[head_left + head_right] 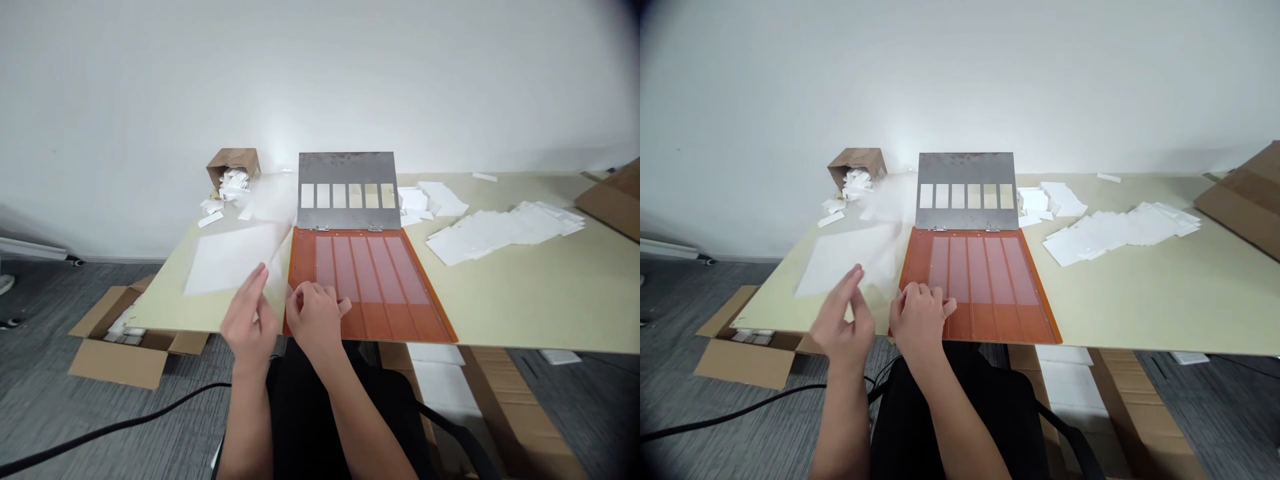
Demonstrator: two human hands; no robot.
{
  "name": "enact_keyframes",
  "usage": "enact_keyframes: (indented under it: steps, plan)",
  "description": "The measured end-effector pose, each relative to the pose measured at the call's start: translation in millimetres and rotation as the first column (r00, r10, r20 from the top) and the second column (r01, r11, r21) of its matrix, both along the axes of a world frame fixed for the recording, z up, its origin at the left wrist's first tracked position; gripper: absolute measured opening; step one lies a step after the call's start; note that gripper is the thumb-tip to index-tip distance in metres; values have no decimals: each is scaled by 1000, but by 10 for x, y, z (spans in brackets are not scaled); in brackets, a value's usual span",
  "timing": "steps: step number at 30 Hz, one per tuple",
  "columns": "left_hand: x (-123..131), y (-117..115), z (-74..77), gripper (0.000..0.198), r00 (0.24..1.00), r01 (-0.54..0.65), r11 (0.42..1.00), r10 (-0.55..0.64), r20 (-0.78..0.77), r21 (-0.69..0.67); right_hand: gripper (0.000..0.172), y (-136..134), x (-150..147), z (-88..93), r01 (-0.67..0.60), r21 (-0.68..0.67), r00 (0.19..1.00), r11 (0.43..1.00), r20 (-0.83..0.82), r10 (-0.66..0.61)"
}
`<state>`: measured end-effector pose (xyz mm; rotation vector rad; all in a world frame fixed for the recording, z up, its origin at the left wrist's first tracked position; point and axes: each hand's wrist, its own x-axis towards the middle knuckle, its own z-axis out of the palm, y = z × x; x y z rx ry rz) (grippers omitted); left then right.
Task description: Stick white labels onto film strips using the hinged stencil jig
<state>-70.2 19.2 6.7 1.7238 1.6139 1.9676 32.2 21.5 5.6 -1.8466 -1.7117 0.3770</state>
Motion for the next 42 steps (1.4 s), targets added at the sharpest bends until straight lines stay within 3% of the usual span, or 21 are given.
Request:
enact_keyframes:
  steps: [3,5,8,11,18,42]
  plan:
    - [174,47,-198,39,977,74,984,-39,209,-163,16,-4,7,-49,25,-22,999,999,41,-24]
    - [255,94,-275,47,907,131,958,-11,421,-255,13,-18,21,-74,32,-39,998,999,59,-30]
    - [281,164,-280,59,771,198,936,33,636,-289,11,-36,33,-98,46,-32,996,998,80,-43]
    - [244,204,-196,67,673,255,928,30,739,-270,9,-44,32,-107,70,-8,992,997,109,-69]
    - [252,229,-52,75,578,296,924,28,815,-242,12,-66,39,-96,109,4,982,994,152,-108]
    - [314,296,-83,80,434,274,941,64,899,-200,14,-72,82,-92,173,-34,967,984,198,-163]
